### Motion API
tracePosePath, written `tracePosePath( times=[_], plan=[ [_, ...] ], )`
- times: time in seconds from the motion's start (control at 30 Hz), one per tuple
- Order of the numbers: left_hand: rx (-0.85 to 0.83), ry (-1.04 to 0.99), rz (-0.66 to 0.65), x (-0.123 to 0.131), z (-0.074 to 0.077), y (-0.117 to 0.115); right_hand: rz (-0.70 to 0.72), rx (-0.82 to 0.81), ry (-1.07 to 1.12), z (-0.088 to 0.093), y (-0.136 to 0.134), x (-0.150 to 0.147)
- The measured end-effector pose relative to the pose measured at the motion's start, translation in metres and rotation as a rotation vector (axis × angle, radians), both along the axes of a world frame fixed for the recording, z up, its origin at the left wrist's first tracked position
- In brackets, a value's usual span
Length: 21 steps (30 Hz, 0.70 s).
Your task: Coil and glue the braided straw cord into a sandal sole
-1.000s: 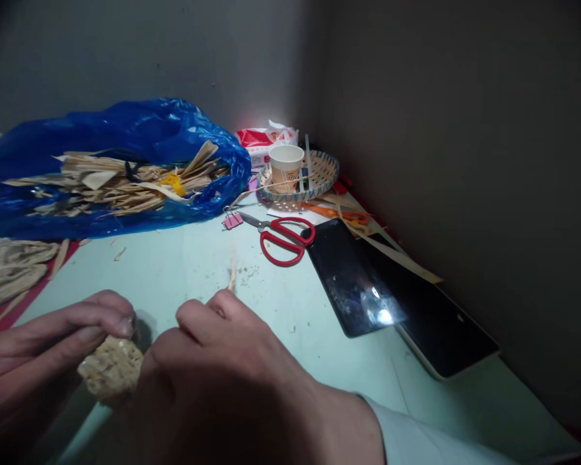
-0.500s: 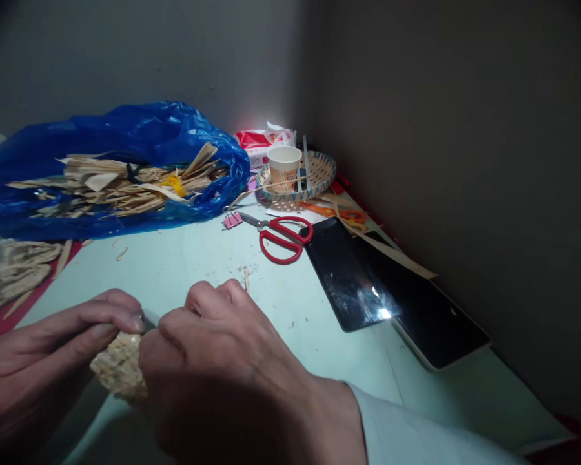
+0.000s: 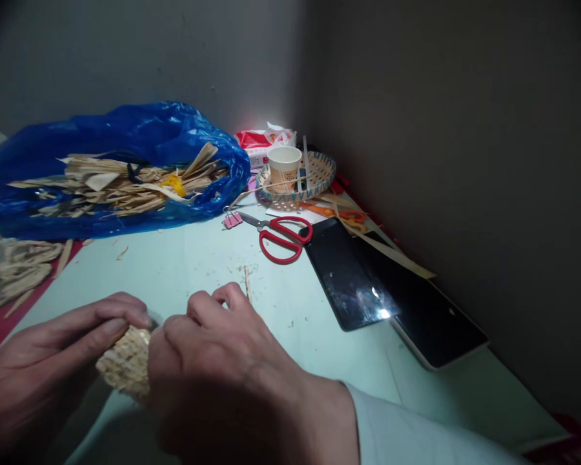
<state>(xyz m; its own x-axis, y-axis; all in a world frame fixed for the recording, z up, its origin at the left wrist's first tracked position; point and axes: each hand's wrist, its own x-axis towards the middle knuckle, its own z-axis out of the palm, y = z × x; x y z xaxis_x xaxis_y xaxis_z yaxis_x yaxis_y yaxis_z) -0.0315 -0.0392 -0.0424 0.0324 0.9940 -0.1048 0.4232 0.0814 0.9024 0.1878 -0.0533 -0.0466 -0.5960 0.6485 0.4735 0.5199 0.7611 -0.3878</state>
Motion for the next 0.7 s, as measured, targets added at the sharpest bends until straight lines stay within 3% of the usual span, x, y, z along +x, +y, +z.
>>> tracePosePath(
  times=[0.13,0.27,0.7],
  plan=[
    [-0.019,-0.006,0.035,0.003,0.0,-0.002,-0.062,-0.152,-0.112,0.007,-0.007,0.0],
    [-0.071,-0.037,0.113,0.002,-0.002,-0.005,-0.134,-0.228,-0.072,0.009,-0.012,-0.005],
    [-0.078,-0.005,0.261,0.024,0.007,-0.002,-0.126,-0.03,-0.052,-0.001,-0.008,-0.004]
  ],
)
